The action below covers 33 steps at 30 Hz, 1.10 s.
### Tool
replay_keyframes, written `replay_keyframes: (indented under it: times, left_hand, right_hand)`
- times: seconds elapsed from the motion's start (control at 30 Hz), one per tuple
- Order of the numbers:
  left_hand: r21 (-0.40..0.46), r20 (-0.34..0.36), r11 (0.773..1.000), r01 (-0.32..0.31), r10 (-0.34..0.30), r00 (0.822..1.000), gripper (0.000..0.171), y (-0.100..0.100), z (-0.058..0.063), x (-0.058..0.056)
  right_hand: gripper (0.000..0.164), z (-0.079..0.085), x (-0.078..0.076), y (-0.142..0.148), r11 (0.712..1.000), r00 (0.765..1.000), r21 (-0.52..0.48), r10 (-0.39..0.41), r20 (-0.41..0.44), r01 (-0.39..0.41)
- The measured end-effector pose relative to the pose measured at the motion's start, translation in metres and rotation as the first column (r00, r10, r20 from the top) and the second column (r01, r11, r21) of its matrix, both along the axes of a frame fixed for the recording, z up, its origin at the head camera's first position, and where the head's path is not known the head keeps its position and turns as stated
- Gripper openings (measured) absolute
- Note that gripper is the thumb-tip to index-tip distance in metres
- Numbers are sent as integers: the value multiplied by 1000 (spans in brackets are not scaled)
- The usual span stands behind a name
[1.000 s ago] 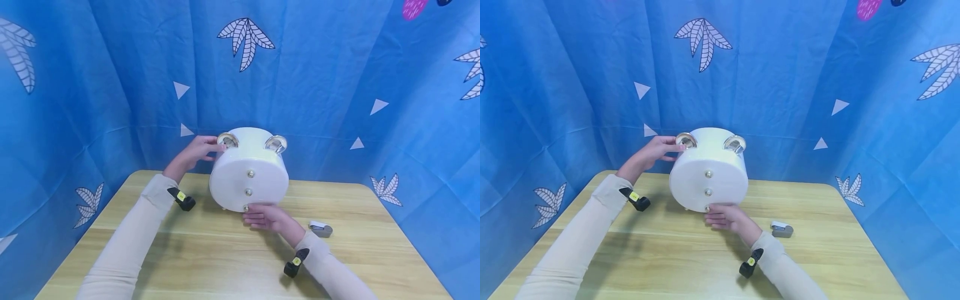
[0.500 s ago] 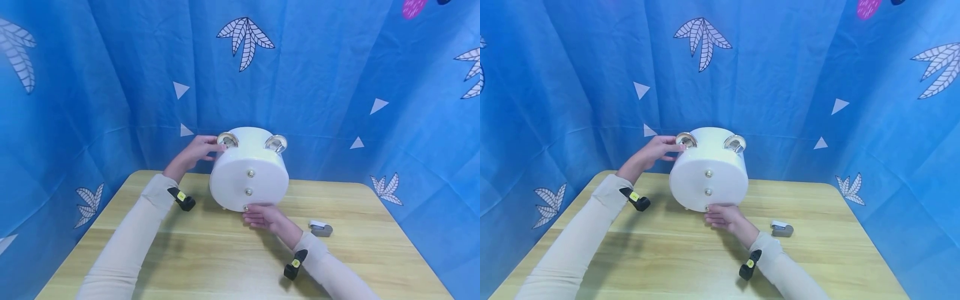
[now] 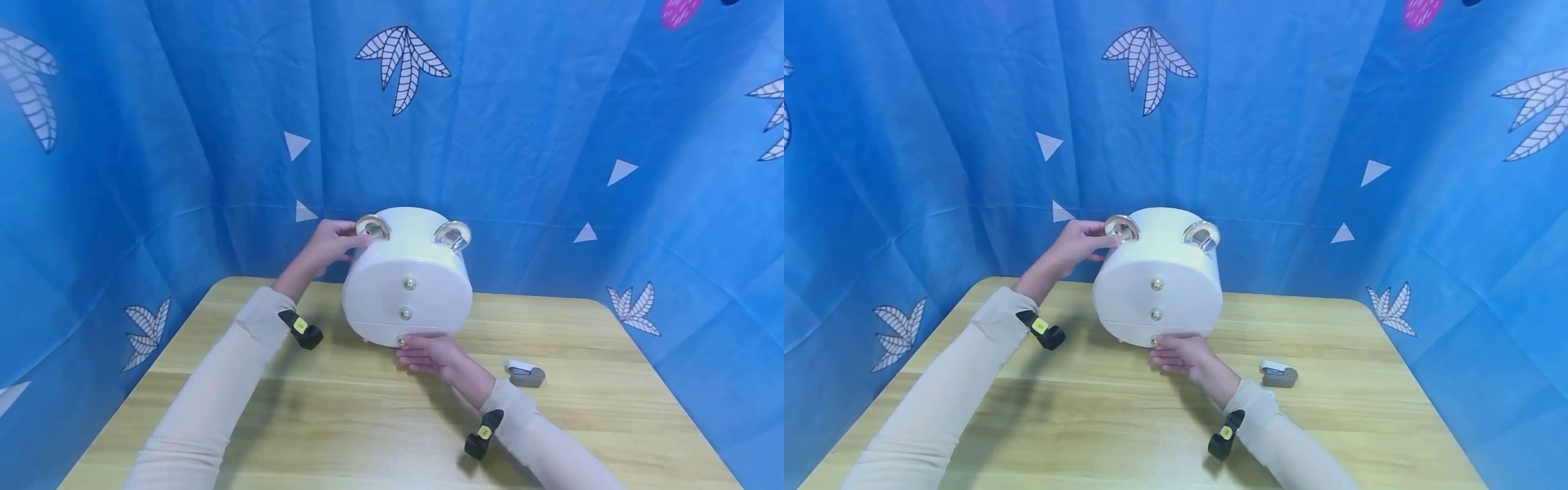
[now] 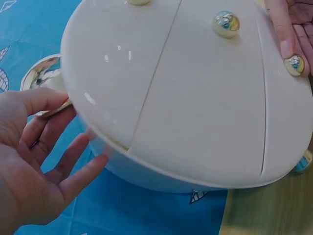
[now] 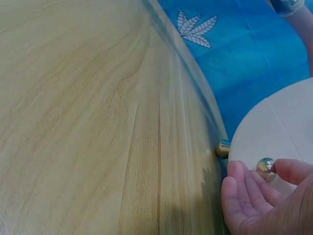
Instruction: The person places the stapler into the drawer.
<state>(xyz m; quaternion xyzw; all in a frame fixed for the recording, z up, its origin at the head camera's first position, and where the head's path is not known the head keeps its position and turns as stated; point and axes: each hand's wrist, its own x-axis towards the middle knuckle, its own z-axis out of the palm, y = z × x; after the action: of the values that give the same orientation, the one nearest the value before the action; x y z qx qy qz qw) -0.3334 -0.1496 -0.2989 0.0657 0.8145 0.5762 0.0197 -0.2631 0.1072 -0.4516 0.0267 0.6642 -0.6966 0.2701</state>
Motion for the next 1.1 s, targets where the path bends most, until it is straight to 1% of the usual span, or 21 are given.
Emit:
replay_keyframes:
  times: [0.2,0.37,0.63,0.87,1.1]
  left_hand:
    - [29,-31,997,-78,79,996,36,5,-2,4]
    - [39,-46,992,-117,119,992,36,6,-5,5]
    - [55,-112,990,-129,134,985,29,10,-7,5]
    - [39,-92,989,-143,146,985,31,11,-7,8]
    - [39,-100,990,-138,141,985,29,13,-6,9]
  right_hand:
    - [26,0,1,-2,1000,1000,-3,-8,0,8]
    - [27,0,4,-2,1000,1000,-5,-3,-9,3]
    - [31,2,13,-1,1000,999,23,-1,-38,2]
    - [34,5,27,2,997,998,74,20,-65,-15]
    - [35,6,49,9,995,996,95,47,-80,-39]
